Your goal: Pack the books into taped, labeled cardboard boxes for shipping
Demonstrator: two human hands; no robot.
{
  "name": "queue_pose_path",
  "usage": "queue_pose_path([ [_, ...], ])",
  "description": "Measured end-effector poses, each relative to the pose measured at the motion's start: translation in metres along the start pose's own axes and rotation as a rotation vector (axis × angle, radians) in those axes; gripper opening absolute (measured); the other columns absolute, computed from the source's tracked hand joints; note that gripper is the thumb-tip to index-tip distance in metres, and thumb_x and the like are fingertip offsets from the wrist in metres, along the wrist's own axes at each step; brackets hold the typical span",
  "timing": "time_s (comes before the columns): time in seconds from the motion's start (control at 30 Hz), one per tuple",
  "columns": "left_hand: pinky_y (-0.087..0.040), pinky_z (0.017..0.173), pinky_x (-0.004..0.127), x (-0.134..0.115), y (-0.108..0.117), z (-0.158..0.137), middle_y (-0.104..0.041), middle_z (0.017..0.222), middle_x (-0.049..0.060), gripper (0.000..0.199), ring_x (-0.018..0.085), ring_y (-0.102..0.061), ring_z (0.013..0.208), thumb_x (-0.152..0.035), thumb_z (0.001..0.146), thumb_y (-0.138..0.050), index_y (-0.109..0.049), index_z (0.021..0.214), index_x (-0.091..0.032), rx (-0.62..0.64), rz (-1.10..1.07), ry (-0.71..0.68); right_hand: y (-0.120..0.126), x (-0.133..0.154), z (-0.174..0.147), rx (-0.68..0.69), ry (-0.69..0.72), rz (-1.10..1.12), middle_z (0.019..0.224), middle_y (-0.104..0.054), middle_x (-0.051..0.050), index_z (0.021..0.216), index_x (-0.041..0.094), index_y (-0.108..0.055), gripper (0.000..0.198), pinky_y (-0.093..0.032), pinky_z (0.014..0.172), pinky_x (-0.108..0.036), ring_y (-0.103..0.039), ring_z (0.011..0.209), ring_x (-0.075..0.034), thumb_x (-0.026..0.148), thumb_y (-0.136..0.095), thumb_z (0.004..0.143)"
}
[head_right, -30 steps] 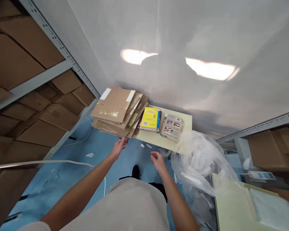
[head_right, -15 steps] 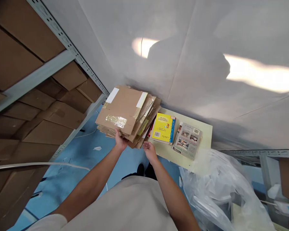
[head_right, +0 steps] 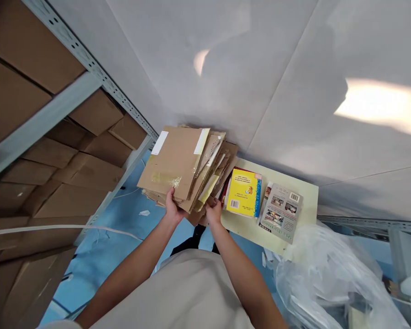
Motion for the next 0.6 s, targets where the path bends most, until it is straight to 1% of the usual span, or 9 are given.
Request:
queue_pose_path([
  [0.13,-0.054,0.062,0.029,-0.005,0.010,0.004,-0.068,0.077,0.005,0.022,0.017,-0.064,0.064,-0.035,0.079,-0.059,-0.065,0.086,-0.016,-0.056,0.114,0.007,-0.005,0.010,0.014,-0.076,0.026,-0.021,0.095,-0.070,-0.008,0.092,0.020,-0.056,0.031,-0.051,0.076,-0.032,-0.065,0.087,-0.021,0.031,-0.060,0.064],
  [0.27,-0.053,0.059,0.027,-0.010,0.013,0.005,-0.067,0.077,0.003,0.020,0.015,-0.062,0.061,-0.035,0.078,-0.060,-0.065,0.084,-0.017,-0.107,0.208,0.012,-0.002,0.031,0.029,-0.122,0.085,-0.081,0.099,-0.069,-0.009,0.097,0.019,-0.054,0.031,-0.051,0.077,-0.034,-0.065,0.089,-0.022,0.038,-0.053,0.072],
  [0.4,-0.053,0.058,0.027,-0.016,0.008,0.000,-0.067,0.078,0.003,0.022,0.016,-0.063,0.064,-0.039,0.078,-0.059,-0.064,0.084,-0.019,-0.108,0.210,0.002,-0.001,0.063,0.033,-0.133,0.202,-0.180,0.102,-0.068,-0.007,0.092,0.021,-0.057,0.022,-0.047,0.085,-0.033,-0.062,0.096,-0.021,0.035,-0.052,0.075],
  [0.5,-0.053,0.059,0.027,-0.020,0.000,-0.004,-0.066,0.079,0.003,0.022,0.016,-0.063,0.066,-0.039,0.078,-0.058,-0.063,0.086,-0.019,-0.082,0.197,-0.012,0.002,0.085,0.030,-0.160,0.263,-0.260,0.096,-0.068,-0.007,0.087,0.022,-0.057,0.016,-0.045,0.087,-0.034,-0.061,0.096,-0.021,0.032,-0.052,0.075],
  [0.6,-0.052,0.059,0.027,-0.020,-0.007,-0.008,-0.066,0.080,0.002,0.019,0.015,-0.062,0.065,-0.037,0.077,-0.059,-0.063,0.084,-0.020,-0.054,0.206,-0.007,0.006,0.101,0.025,-0.175,0.308,-0.326,0.091,-0.068,-0.007,0.086,0.022,-0.056,0.015,-0.044,0.088,-0.036,-0.060,0.093,-0.023,0.032,-0.053,0.075],
])
Point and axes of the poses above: each hand's wrist, its own z-axis towards the middle knuckle, its own y-axis out of the back of the hand, x = y × z, the point moved 9 cm from there along z, towards the middle knuckle
